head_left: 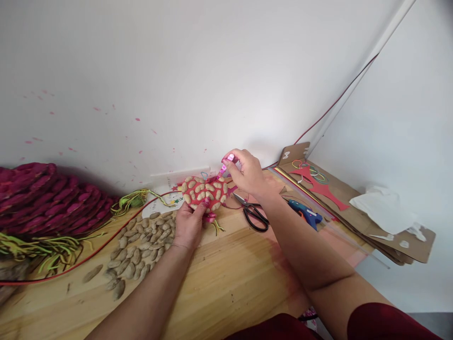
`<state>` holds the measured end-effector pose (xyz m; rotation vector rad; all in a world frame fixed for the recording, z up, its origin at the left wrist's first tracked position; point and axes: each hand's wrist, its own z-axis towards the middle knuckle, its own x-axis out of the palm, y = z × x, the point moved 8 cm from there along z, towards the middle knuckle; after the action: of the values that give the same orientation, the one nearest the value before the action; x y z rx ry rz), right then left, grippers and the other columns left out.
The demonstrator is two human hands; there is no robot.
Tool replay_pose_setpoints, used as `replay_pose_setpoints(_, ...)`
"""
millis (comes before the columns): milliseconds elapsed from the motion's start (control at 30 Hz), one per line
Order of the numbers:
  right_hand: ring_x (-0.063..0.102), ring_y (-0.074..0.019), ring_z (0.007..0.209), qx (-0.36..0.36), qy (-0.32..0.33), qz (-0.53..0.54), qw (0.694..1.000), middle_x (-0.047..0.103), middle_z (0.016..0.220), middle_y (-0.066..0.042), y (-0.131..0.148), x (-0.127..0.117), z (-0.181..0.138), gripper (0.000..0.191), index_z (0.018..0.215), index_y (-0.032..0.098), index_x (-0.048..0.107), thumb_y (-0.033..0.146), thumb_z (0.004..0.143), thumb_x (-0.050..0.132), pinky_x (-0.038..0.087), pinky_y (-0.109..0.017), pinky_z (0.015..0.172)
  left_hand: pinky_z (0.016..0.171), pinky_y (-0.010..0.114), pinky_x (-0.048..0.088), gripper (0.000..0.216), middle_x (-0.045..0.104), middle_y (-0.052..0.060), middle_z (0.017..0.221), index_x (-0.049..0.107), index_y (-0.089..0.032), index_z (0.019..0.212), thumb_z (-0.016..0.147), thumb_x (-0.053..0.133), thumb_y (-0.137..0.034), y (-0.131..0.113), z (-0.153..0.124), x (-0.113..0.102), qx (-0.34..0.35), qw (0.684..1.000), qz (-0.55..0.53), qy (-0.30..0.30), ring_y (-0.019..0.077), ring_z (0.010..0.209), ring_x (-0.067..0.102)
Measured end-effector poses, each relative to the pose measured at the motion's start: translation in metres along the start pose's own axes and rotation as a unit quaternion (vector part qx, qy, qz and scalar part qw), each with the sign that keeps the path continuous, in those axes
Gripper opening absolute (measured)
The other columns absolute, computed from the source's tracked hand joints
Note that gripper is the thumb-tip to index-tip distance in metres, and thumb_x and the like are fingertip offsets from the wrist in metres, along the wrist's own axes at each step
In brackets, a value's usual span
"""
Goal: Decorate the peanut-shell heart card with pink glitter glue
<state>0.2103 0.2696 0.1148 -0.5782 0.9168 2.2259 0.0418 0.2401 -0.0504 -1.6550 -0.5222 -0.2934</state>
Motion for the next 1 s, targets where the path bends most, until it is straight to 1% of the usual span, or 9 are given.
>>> replay_pose_setpoints(133,0.063,-0.0217,0.089,0.009,-0.007,0.010,1.000,0.073,0.089,-0.004,-0.002,-0.001,0.001,0.018,0.089,0.024,0.067,0.036,0.099,0.058,0.046,-0.035,0.088,0.040,0.023,0.048,0.070,0.074,-0.001,0.072,0.064,-0.016,0.094,0.044,0.101,-0.047,-0.001,-0.001,0.001,0.006,1.000,-0.006,-0.002,0.0126,0.042,0.061)
replay_pose_setpoints(233,0.064,-0.0210,0.089,0.021,-0.011,0.021,0.999,0.073,0.090,-0.004,-0.005,-0.002,0.002,0.019,0.089,0.024,0.068,0.037,0.098,0.058,0.047,-0.035,0.088,0.039,0.022,0.046,0.068,0.073,-0.001,0.070,0.063,-0.017,0.093,0.044,0.101,-0.047,-0.002,-0.001,0.002,0.002,1.000,-0.007,-0.001,0.0129,0.043,0.061)
replay_pose_setpoints(367,0.064,-0.0204,0.089,0.059,-0.016,0.047,0.997,0.073,0.089,-0.002,-0.014,-0.002,0.002,0.021,0.091,0.024,0.068,0.041,0.098,0.057,0.047,-0.034,0.085,0.037,0.021,0.043,0.065,0.073,-0.001,0.070,0.062,-0.018,0.092,0.047,0.100,-0.047,-0.002,-0.002,0.002,0.001,1.000,0.001,0.002,0.0147,0.045,0.063)
replay_pose_setpoints(467,0.063,-0.0205,0.089,0.078,-0.027,0.048,0.995,0.072,0.087,-0.002,-0.020,-0.004,0.002,0.023,0.091,0.024,0.069,0.042,0.098,0.056,0.046,-0.034,0.082,0.039,0.022,0.046,0.065,0.073,-0.001,0.072,0.061,-0.019,0.091,0.047,0.100,-0.045,-0.002,-0.002,0.001,0.003,1.000,-0.001,-0.001,0.0135,0.044,0.062)
replay_pose_setpoints(567,0.063,-0.0203,0.088,0.081,-0.022,0.052,0.995,0.071,0.087,-0.002,-0.020,-0.005,0.002,0.023,0.091,0.024,0.069,0.042,0.097,0.056,0.046,-0.033,0.082,0.042,0.022,0.048,0.066,0.074,-0.001,0.074,0.062,-0.019,0.093,0.047,0.101,-0.045,0.000,-0.002,0.000,0.005,1.000,-0.006,0.002,0.0116,0.045,0.061)
replay_pose_setpoints(800,0.063,-0.0197,0.088,0.094,-0.015,0.060,0.994,0.072,0.088,-0.002,-0.019,-0.002,0.002,0.025,0.091,0.024,0.068,0.044,0.097,0.055,0.046,-0.033,0.081,0.043,0.021,0.047,0.065,0.074,-0.001,0.076,0.063,-0.019,0.095,0.050,0.101,-0.045,0.000,0.001,0.001,0.014,1.000,-0.007,0.016,0.0108,0.047,0.061)
replay_pose_setpoints(1000,0.063,-0.0193,0.087,0.076,-0.040,0.050,0.995,0.073,0.089,-0.002,-0.018,-0.009,0.003,0.024,0.092,0.024,0.069,0.042,0.098,0.055,0.046,-0.033,0.084,0.045,0.023,0.050,0.063,0.074,0.000,0.080,0.065,-0.018,0.095,0.050,0.101,-0.044,-0.001,0.001,0.001,0.021,1.000,-0.009,0.011,0.0105,0.047,0.060)
